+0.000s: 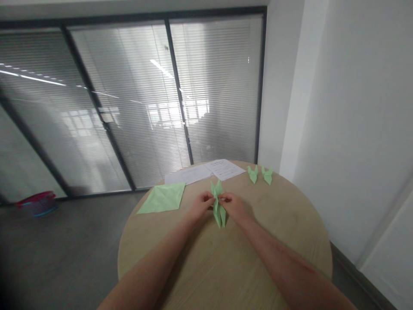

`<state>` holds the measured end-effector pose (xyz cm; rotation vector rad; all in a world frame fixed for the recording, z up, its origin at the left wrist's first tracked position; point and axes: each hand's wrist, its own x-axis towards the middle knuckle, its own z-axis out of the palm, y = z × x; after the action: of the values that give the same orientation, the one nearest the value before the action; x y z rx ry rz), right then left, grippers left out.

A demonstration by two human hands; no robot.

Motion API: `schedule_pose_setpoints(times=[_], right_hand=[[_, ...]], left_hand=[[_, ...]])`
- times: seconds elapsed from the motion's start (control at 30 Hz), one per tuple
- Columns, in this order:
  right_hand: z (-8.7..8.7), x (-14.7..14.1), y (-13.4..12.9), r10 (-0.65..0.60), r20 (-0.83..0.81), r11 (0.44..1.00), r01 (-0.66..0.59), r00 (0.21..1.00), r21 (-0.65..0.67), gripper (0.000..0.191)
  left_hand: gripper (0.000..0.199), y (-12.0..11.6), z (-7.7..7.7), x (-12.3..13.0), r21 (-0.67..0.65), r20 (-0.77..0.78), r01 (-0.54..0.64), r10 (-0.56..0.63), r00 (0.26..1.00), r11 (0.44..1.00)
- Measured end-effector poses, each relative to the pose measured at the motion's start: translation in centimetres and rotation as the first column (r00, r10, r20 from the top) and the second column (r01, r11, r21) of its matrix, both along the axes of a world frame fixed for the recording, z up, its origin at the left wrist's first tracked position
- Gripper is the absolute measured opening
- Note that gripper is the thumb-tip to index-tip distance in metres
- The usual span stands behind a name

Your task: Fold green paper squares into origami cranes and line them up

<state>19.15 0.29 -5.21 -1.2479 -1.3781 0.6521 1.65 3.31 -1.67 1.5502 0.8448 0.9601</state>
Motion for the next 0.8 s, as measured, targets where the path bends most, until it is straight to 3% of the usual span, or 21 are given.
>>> schedule_pose_setpoints(times=[0.2, 0.47, 0.8], right_hand=[[-0.14, -0.06, -0.10, -0.013, -0.005, 1.000, 0.013, 1.000, -0.012, 0.025], [-0.27, -0.09, 0.06, 0.019, -0.034, 1.000, -0.019, 0.999, 0.002, 0.011], [-0.02, -0.57, -0.29, 0.047, -0.027, 0.998, -0.046, 0.999, 0.047, 0.009]], left_hand=[[0.030, -0.29, 0.15, -0.01, -0.001, 0.001, -0.011, 0.011, 1.000, 1.000], [0.027, -0.18, 0.17, -0.03, 0.052, -0.036, -0.020, 0.022, 0.999, 0.998], [0.027, 0.53, -0.43, 0.01, 0.157, -0.073, -0.077, 0.090, 0.993, 0.985]])
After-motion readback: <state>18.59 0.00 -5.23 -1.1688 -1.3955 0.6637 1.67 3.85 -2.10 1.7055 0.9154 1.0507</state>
